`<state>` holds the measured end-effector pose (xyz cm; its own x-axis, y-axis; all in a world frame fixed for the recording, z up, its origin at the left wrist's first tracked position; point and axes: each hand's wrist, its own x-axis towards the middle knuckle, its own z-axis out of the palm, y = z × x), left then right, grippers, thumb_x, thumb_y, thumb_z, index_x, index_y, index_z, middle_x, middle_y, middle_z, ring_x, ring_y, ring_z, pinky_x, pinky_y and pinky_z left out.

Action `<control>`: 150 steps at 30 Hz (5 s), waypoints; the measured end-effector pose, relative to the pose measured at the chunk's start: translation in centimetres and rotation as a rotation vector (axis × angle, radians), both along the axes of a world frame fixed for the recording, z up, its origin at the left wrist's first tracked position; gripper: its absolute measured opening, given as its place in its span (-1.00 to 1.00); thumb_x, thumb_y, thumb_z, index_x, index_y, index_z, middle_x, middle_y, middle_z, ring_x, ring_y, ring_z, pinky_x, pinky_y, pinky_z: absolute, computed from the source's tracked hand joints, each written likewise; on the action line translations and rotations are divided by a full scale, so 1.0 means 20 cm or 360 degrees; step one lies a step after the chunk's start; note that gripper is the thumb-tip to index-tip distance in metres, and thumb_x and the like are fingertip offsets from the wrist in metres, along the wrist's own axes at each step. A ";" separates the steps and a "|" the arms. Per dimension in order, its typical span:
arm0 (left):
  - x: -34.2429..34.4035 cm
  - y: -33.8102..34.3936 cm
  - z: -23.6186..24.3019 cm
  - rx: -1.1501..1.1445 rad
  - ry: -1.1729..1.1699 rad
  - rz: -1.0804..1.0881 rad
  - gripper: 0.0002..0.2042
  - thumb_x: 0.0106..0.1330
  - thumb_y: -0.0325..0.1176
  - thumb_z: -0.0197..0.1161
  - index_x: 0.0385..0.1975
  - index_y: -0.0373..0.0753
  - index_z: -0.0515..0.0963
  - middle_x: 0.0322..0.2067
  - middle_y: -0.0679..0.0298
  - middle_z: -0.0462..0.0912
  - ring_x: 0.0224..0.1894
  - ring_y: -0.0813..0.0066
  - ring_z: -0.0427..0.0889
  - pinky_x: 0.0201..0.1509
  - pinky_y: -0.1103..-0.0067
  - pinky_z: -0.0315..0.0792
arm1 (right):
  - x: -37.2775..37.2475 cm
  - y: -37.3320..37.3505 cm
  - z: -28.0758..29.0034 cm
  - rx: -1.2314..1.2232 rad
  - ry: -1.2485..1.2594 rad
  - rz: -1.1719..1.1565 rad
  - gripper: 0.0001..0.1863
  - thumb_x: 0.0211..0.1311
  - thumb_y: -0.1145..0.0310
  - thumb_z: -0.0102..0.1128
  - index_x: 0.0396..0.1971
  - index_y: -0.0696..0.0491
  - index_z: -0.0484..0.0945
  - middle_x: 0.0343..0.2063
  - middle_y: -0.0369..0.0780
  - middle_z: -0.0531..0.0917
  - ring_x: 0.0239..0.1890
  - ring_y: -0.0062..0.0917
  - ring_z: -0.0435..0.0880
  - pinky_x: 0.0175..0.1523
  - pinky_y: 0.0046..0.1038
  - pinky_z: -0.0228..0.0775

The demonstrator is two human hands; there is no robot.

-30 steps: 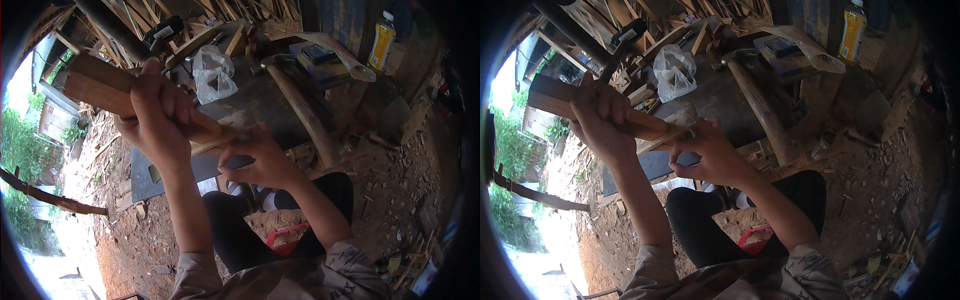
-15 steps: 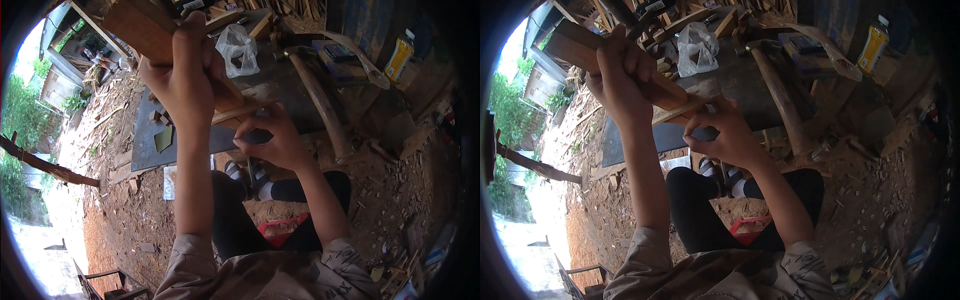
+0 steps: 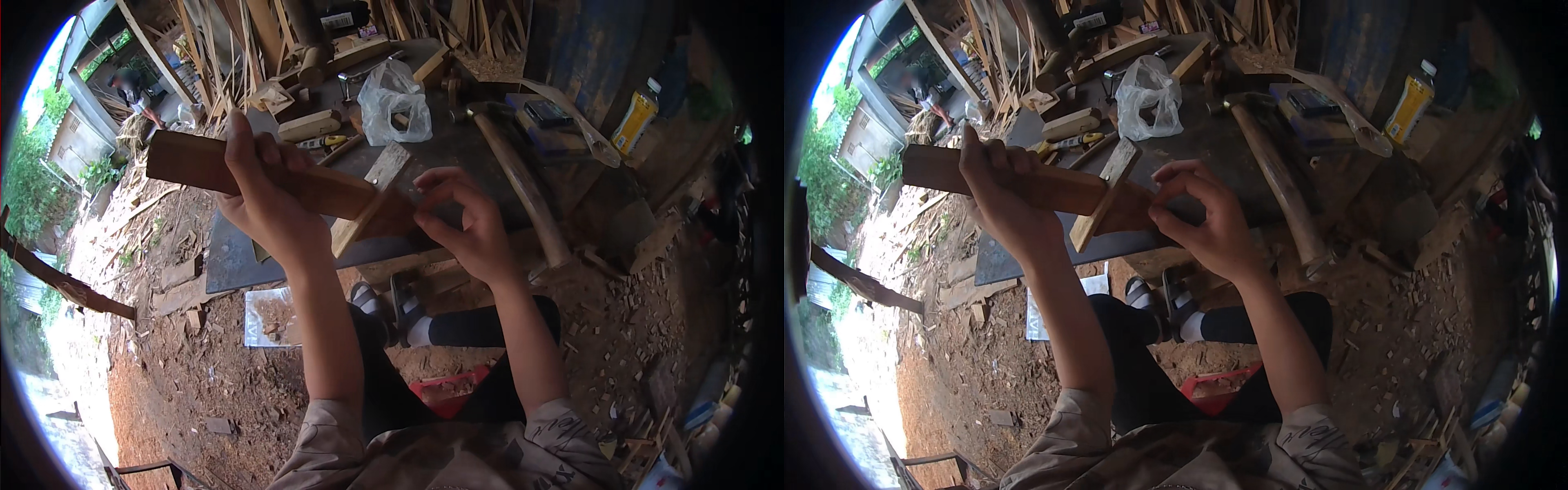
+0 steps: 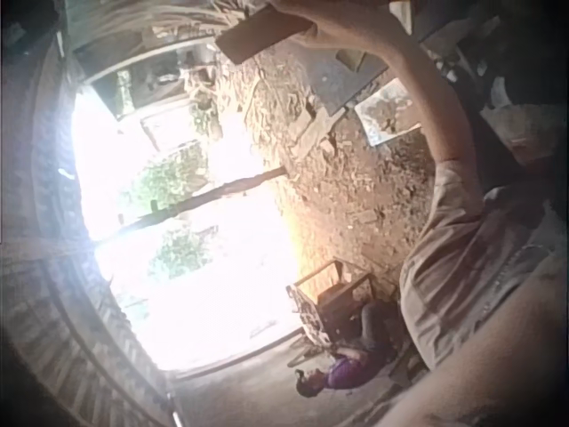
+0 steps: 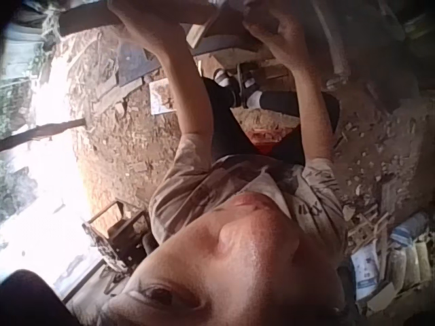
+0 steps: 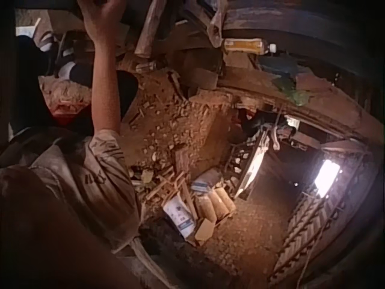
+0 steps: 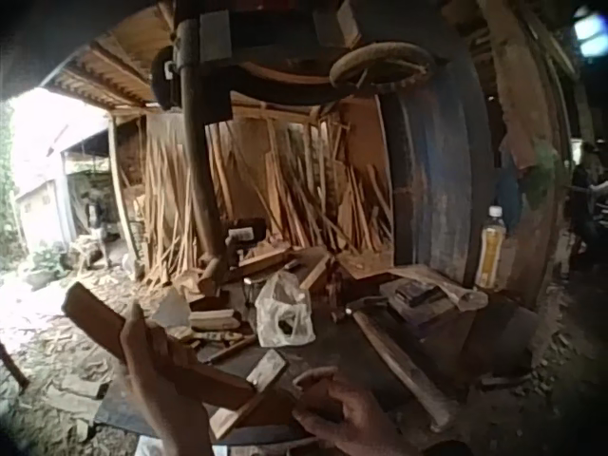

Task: The person assembles a wooden toy sword from wood pieces, using a hammer to join the parts.

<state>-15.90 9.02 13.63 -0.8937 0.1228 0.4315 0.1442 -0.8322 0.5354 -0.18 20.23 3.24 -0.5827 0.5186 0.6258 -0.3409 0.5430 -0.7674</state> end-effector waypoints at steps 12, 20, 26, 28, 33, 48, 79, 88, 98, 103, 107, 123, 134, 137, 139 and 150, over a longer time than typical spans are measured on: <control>-0.05 -0.04 -0.25 -0.0155 0.0151 -0.0211 -0.60 0.63 -0.02 0.03 -0.14 -0.34 0.40 -0.31 0.19 0.52 -0.29 0.38 0.64 -0.06 0.38 0.60 | -0.01 -0.04 0.04 -0.0322 -0.0159 -0.0054 -0.91 0.37 0.46 0.26 -0.23 0.12 0.54 -0.11 -0.23 0.64 0.05 -0.57 0.57 0.25 -0.41 0.31; -0.13 -0.05 -0.28 -0.0035 0.0021 -0.0292 -0.62 0.62 -0.05 0.08 -0.10 -0.33 0.43 -0.33 0.20 0.57 -0.24 0.40 0.65 0.02 0.40 0.59 | -0.05 -0.14 0.11 0.0456 -0.0494 -0.0632 -0.88 0.22 0.53 0.33 -0.33 0.12 0.54 -0.36 -0.27 0.70 -0.22 -0.49 0.70 0.01 -0.44 0.43; -0.18 -0.09 -0.33 -0.0048 -0.0105 -0.0326 -0.64 0.61 -0.05 0.11 -0.03 -0.30 0.43 -0.31 0.25 0.58 -0.23 0.41 0.67 0.05 0.42 0.57 | -0.02 -0.14 0.26 0.0653 -0.0909 -0.0885 -0.82 0.13 0.53 0.38 -0.33 0.12 0.53 -0.46 -0.21 0.69 -0.34 -0.40 0.73 -0.14 -0.35 0.51; -0.18 -0.10 -0.34 -0.0113 -0.0122 -0.0344 -0.59 0.59 -0.04 0.13 0.10 -0.31 0.42 -0.25 0.19 0.58 -0.17 0.30 0.69 0.13 0.39 0.51 | 0.00 -0.14 0.33 0.0672 -0.0994 -0.0889 -0.83 0.14 0.52 0.38 -0.32 0.13 0.54 -0.46 -0.21 0.70 -0.35 -0.39 0.73 -0.14 -0.34 0.53; -0.21 -0.10 -0.36 -0.0087 -0.0152 -0.0383 -0.58 0.58 -0.10 0.06 0.20 -0.31 0.37 -0.19 0.16 0.58 -0.11 0.26 0.67 0.17 0.35 0.48 | -0.03 -0.07 0.46 0.0720 -0.1401 -0.0799 -0.83 0.21 0.50 0.33 -0.20 0.14 0.60 -0.38 -0.14 0.76 -0.27 -0.32 0.79 -0.13 -0.29 0.58; -0.26 -0.05 -0.42 -0.0133 -0.0110 -0.0332 -0.43 0.50 -0.22 -0.01 0.45 -0.27 0.16 0.03 -0.01 0.57 0.08 0.13 0.59 0.35 0.26 0.34 | -0.26 0.49 0.52 0.1268 -0.1715 -0.0837 -0.79 0.19 0.32 0.30 -0.22 0.08 0.70 -0.38 -0.16 0.78 -0.23 -0.22 0.78 -0.09 -0.20 0.58; -0.22 -0.08 -0.36 -0.0124 0.0066 -0.0481 -0.57 0.52 -0.23 0.03 0.28 -0.29 0.29 -0.06 0.17 0.59 0.02 0.42 0.57 0.21 0.43 0.42 | -0.26 1.51 0.36 0.0547 -0.1266 -0.0909 -0.68 0.26 0.29 0.34 -0.02 0.05 0.64 -0.17 -0.16 0.76 -0.13 -0.38 0.77 0.00 -0.35 0.54; -0.21 -0.12 -0.36 -0.0117 0.0078 -0.0472 -0.59 0.52 -0.22 0.04 0.26 -0.27 0.31 -0.06 0.19 0.58 0.03 0.42 0.57 0.23 0.43 0.41 | 0.02 0.99 0.58 -0.0106 -0.0942 -0.0704 -0.70 0.47 0.33 0.15 0.12 0.03 0.57 -0.16 -0.29 0.72 -0.21 -0.65 0.68 -0.10 -0.56 0.46; -0.14 -0.12 -0.32 -0.0098 0.0078 -0.0540 -0.59 0.54 -0.19 0.04 0.25 -0.28 0.30 -0.08 0.18 0.57 0.01 0.42 0.57 0.22 0.43 0.41 | 0.32 0.52 0.75 -0.0088 -0.0528 -0.0576 -0.63 0.50 0.32 0.21 0.23 0.03 0.47 -0.08 -0.24 0.68 -0.03 -0.65 0.62 0.14 -0.55 0.39; -0.12 -0.13 -0.30 -0.0078 0.0151 -0.0582 -0.65 0.59 -0.21 0.00 0.21 -0.29 0.31 -0.14 0.17 0.56 -0.06 0.42 0.60 0.11 0.44 0.47 | 0.35 0.36 0.76 -0.0059 -0.0380 -0.0331 -0.65 0.49 0.39 0.22 0.18 0.07 0.42 -0.08 -0.23 0.68 0.01 -0.65 0.60 0.21 -0.55 0.34; -0.07 -0.13 -0.27 -0.0154 0.0301 -0.0491 -0.64 0.63 -0.16 -0.02 0.20 -0.29 0.31 -0.18 0.20 0.56 -0.13 0.45 0.61 0.03 0.47 0.50 | 0.36 0.22 0.78 0.0036 -0.0325 -0.0211 -0.73 0.49 0.43 0.19 0.08 0.08 0.38 -0.05 -0.16 0.70 0.09 -0.59 0.63 0.25 -0.51 0.32; 0.10 0.18 -0.05 -0.0427 0.0696 -0.0841 -0.61 0.52 -0.12 0.27 0.05 -0.29 0.37 -0.35 0.38 0.45 -0.37 0.68 0.38 -0.28 0.60 0.36 | 0.16 -0.03 1.04 0.0191 0.0102 -0.0080 -0.50 0.46 0.39 0.23 0.32 0.18 0.39 0.09 -0.12 0.70 0.21 -0.52 0.63 0.37 -0.43 0.34; 0.21 0.28 0.03 -0.0669 0.0934 -0.0833 -0.58 0.51 -0.09 0.29 0.10 -0.29 0.40 -0.44 0.43 0.50 -0.47 0.72 0.48 -0.39 0.68 0.38 | 0.11 0.17 1.24 0.0312 0.0273 0.0115 -0.54 0.48 0.26 0.25 0.26 0.14 0.50 0.09 -0.25 0.69 0.17 -0.61 0.63 0.34 -0.46 0.39; 0.22 0.30 0.02 -0.0688 0.0992 -0.0798 -0.57 0.51 -0.07 0.29 0.10 -0.29 0.40 -0.43 0.43 0.50 -0.47 0.72 0.48 -0.39 0.68 0.38 | 0.08 0.16 1.23 0.0347 0.0239 0.0107 -0.52 0.45 0.20 0.30 0.25 0.12 0.52 0.08 -0.27 0.69 0.16 -0.62 0.63 0.34 -0.47 0.36; 0.23 0.30 0.02 -0.0703 0.1023 -0.0775 -0.57 0.52 -0.06 0.28 0.10 -0.30 0.41 -0.43 0.43 0.50 -0.47 0.72 0.48 -0.38 0.68 0.38 | 0.07 0.14 1.21 0.0356 0.0206 0.0080 -0.50 0.43 0.17 0.32 0.25 0.10 0.53 0.07 -0.28 0.69 0.16 -0.62 0.62 0.34 -0.47 0.34; 0.25 0.30 0.04 -0.0730 0.0974 -0.0810 -0.58 0.51 -0.05 0.29 0.03 -0.29 0.41 -0.44 0.42 0.50 -0.48 0.72 0.48 -0.41 0.68 0.36 | 0.08 0.18 1.18 0.0191 0.0232 0.0166 -0.40 0.47 0.32 0.29 0.37 0.03 0.22 0.03 -0.22 0.65 0.14 -0.49 0.64 0.29 -0.30 0.46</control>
<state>-10.88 15.09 14.43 -0.3166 0.7150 0.6234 0.1856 -0.5978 0.7799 1.35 23.84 26.88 -0.5279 0.3769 0.7611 -0.5025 0.5838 -0.6377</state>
